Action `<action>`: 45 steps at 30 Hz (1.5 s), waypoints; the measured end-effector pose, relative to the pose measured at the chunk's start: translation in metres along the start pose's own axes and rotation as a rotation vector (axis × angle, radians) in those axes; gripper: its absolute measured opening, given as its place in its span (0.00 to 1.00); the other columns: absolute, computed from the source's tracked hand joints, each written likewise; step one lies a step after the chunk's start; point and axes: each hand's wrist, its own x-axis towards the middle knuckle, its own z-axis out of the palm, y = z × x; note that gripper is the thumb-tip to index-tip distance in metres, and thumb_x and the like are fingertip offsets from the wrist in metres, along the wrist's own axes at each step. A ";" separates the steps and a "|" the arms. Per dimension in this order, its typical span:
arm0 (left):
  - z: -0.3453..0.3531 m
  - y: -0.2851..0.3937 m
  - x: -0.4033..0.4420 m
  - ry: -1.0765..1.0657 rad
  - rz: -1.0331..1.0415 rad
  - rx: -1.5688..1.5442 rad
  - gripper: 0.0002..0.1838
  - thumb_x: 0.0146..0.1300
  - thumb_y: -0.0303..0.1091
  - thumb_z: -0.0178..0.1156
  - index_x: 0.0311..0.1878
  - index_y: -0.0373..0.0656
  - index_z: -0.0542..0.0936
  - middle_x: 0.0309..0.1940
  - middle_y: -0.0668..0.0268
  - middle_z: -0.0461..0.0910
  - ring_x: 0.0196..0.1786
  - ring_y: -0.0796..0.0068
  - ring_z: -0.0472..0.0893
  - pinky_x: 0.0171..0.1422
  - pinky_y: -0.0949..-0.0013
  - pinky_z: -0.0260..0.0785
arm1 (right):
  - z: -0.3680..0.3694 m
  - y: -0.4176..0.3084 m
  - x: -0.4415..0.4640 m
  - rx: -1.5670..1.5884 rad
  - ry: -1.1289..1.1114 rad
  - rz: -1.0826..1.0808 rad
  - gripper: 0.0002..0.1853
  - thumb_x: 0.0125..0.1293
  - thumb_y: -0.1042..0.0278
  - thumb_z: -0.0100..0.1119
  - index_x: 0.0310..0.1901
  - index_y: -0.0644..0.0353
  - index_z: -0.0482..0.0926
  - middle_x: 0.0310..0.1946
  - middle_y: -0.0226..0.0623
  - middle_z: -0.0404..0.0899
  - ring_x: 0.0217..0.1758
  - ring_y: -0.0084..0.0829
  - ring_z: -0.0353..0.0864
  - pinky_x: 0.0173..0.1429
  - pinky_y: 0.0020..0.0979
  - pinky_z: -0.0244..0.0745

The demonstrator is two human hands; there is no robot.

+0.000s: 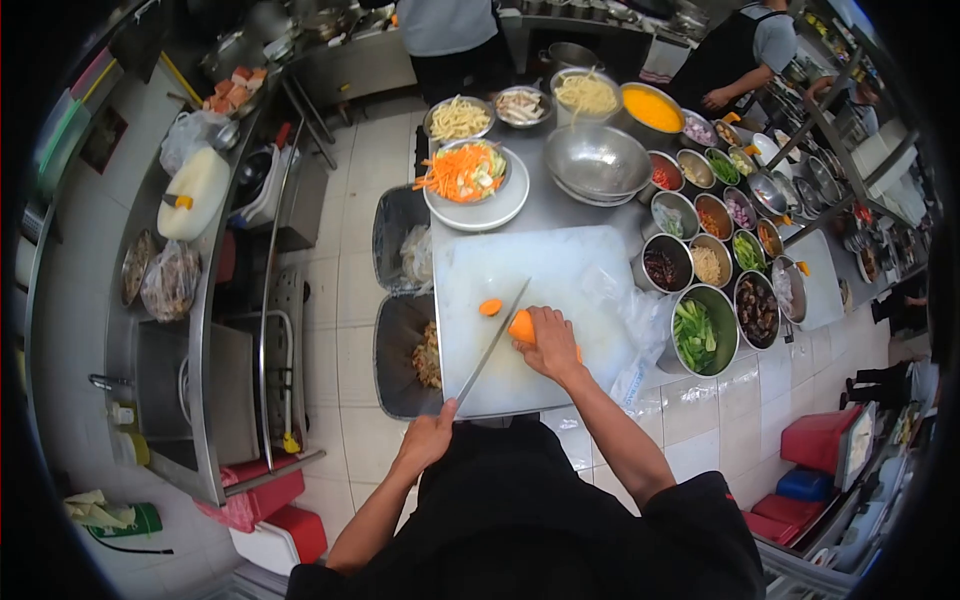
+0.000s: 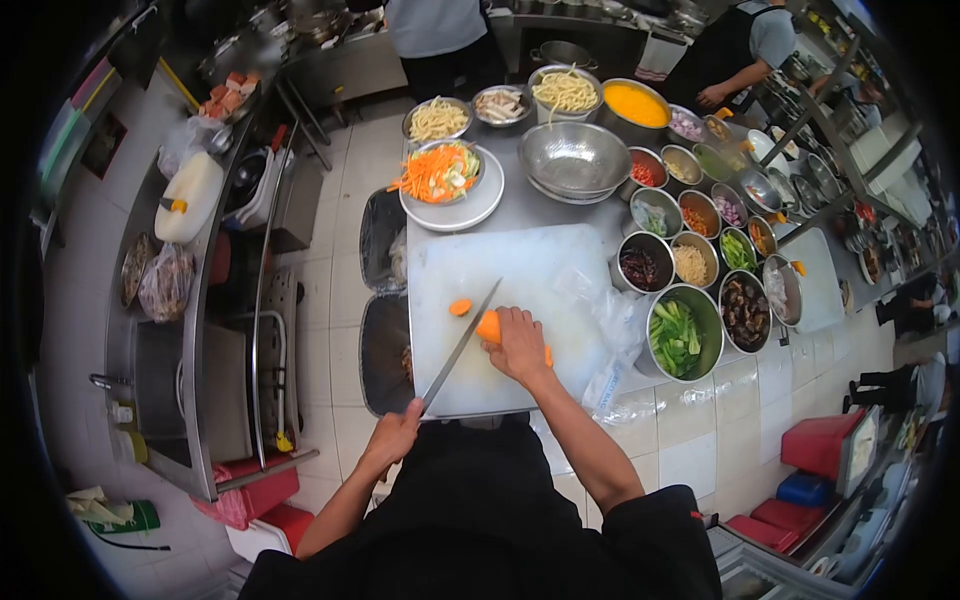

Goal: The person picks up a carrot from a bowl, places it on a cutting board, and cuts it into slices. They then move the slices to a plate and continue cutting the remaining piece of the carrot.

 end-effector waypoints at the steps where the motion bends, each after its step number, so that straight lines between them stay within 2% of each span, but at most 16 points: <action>1: -0.007 0.000 -0.006 -0.052 -0.109 -0.115 0.46 0.68 0.70 0.38 0.28 0.29 0.81 0.28 0.43 0.81 0.33 0.46 0.82 0.40 0.52 0.74 | -0.012 -0.004 0.003 -0.006 0.017 0.002 0.30 0.53 0.63 0.71 0.56 0.62 0.70 0.48 0.43 0.73 0.55 0.44 0.70 0.56 0.43 0.66; 2: -0.011 -0.004 -0.010 -0.109 -0.222 -0.229 0.46 0.68 0.72 0.38 0.24 0.32 0.79 0.22 0.51 0.80 0.24 0.55 0.82 0.29 0.57 0.73 | -0.022 -0.009 0.002 0.124 0.081 0.057 0.31 0.51 0.63 0.73 0.55 0.62 0.71 0.47 0.43 0.74 0.54 0.44 0.71 0.56 0.42 0.66; 3: -0.011 -0.013 -0.014 -0.106 -0.235 -0.353 0.43 0.68 0.72 0.38 0.17 0.38 0.71 0.14 0.64 0.71 0.13 0.73 0.72 0.16 0.66 0.62 | -0.028 -0.013 0.001 0.257 0.141 0.112 0.32 0.49 0.63 0.75 0.54 0.62 0.71 0.47 0.44 0.76 0.53 0.45 0.72 0.56 0.42 0.67; 4: -0.012 -0.024 -0.018 -0.112 -0.223 -0.345 0.43 0.68 0.72 0.38 0.17 0.38 0.71 0.14 0.64 0.71 0.13 0.73 0.72 0.16 0.66 0.62 | -0.028 -0.014 0.001 0.253 0.153 0.121 0.32 0.49 0.63 0.75 0.54 0.62 0.71 0.47 0.44 0.76 0.53 0.45 0.72 0.56 0.42 0.67; 6: -0.015 -0.034 -0.019 -0.135 -0.240 -0.474 0.40 0.67 0.72 0.40 0.18 0.41 0.69 0.12 0.67 0.68 0.12 0.75 0.70 0.14 0.69 0.58 | -0.031 -0.005 0.003 0.569 0.325 0.167 0.32 0.47 0.63 0.78 0.52 0.61 0.72 0.45 0.44 0.77 0.49 0.44 0.75 0.54 0.40 0.70; 10: -0.019 -0.021 -0.030 -0.125 -0.285 -0.527 0.40 0.65 0.75 0.39 0.19 0.44 0.66 0.10 0.71 0.64 0.11 0.77 0.64 0.15 0.70 0.56 | -0.012 0.007 0.000 1.038 0.480 0.169 0.30 0.46 0.74 0.77 0.51 0.57 0.71 0.44 0.41 0.78 0.49 0.36 0.79 0.55 0.34 0.74; 14: -0.016 -0.022 -0.028 -0.095 -0.268 -0.472 0.40 0.66 0.75 0.39 0.20 0.43 0.68 0.10 0.71 0.63 0.11 0.76 0.64 0.15 0.69 0.55 | 0.008 0.024 -0.025 0.833 0.514 0.264 0.31 0.46 0.77 0.76 0.52 0.57 0.71 0.44 0.39 0.78 0.51 0.32 0.79 0.57 0.31 0.74; 18: -0.018 -0.027 -0.026 -0.022 -0.197 -0.363 0.42 0.68 0.71 0.40 0.21 0.36 0.74 0.13 0.64 0.70 0.13 0.72 0.71 0.16 0.66 0.62 | 0.019 0.035 -0.051 0.632 0.466 0.291 0.33 0.43 0.78 0.74 0.54 0.59 0.71 0.45 0.42 0.78 0.52 0.42 0.77 0.59 0.38 0.72; 20: -0.018 -0.027 -0.024 0.050 -0.157 -0.234 0.44 0.69 0.70 0.39 0.21 0.33 0.76 0.14 0.59 0.73 0.16 0.68 0.75 0.20 0.61 0.66 | 0.010 0.032 -0.050 0.359 0.508 0.163 0.36 0.41 0.75 0.75 0.57 0.57 0.71 0.49 0.42 0.77 0.55 0.46 0.73 0.62 0.42 0.68; 23: -0.010 -0.042 -0.013 0.061 -0.079 -0.142 0.46 0.70 0.69 0.35 0.25 0.29 0.79 0.22 0.43 0.79 0.33 0.46 0.82 0.43 0.49 0.71 | -0.003 0.020 -0.039 0.198 0.407 0.154 0.39 0.42 0.65 0.77 0.60 0.54 0.71 0.53 0.40 0.76 0.57 0.44 0.71 0.60 0.43 0.66; 26: -0.015 -0.032 -0.017 0.004 -0.092 -0.085 0.47 0.70 0.68 0.34 0.26 0.28 0.80 0.25 0.39 0.79 0.38 0.40 0.81 0.49 0.48 0.69 | -0.005 0.017 -0.029 0.075 0.365 0.131 0.37 0.42 0.58 0.78 0.58 0.52 0.75 0.51 0.37 0.77 0.54 0.40 0.74 0.55 0.42 0.67; 31: -0.013 -0.048 -0.017 0.026 -0.142 -0.112 0.48 0.70 0.69 0.33 0.25 0.28 0.80 0.26 0.39 0.80 0.38 0.41 0.82 0.48 0.48 0.69 | 0.000 0.022 -0.025 0.033 0.357 0.122 0.29 0.41 0.57 0.79 0.49 0.52 0.82 0.44 0.33 0.81 0.46 0.38 0.77 0.50 0.41 0.68; 37: -0.007 -0.052 -0.022 0.092 -0.191 -0.137 0.48 0.70 0.70 0.32 0.26 0.29 0.80 0.25 0.40 0.80 0.38 0.42 0.82 0.48 0.48 0.69 | -0.010 0.017 -0.011 -0.052 0.190 0.140 0.26 0.41 0.59 0.78 0.45 0.53 0.81 0.41 0.33 0.80 0.45 0.38 0.78 0.47 0.41 0.69; 40: -0.002 -0.040 -0.024 -0.017 -0.165 -0.168 0.48 0.70 0.69 0.32 0.26 0.28 0.80 0.26 0.40 0.79 0.39 0.41 0.81 0.50 0.48 0.69 | -0.006 0.019 -0.009 -0.065 0.186 0.116 0.25 0.41 0.57 0.76 0.44 0.52 0.81 0.40 0.33 0.79 0.45 0.38 0.78 0.48 0.40 0.68; 43: -0.003 -0.042 -0.025 0.039 -0.170 -0.142 0.47 0.69 0.71 0.34 0.24 0.29 0.79 0.21 0.46 0.79 0.31 0.49 0.82 0.40 0.52 0.72 | -0.003 0.021 -0.013 -0.090 0.219 0.092 0.26 0.42 0.56 0.75 0.45 0.52 0.80 0.40 0.33 0.79 0.45 0.38 0.77 0.49 0.40 0.67; 45: -0.011 -0.040 -0.030 0.025 -0.305 -0.303 0.46 0.68 0.72 0.36 0.21 0.33 0.77 0.16 0.56 0.76 0.20 0.63 0.78 0.27 0.59 0.69 | -0.003 0.022 -0.012 -0.083 0.205 0.099 0.26 0.43 0.56 0.75 0.46 0.52 0.80 0.40 0.33 0.78 0.45 0.37 0.77 0.49 0.40 0.67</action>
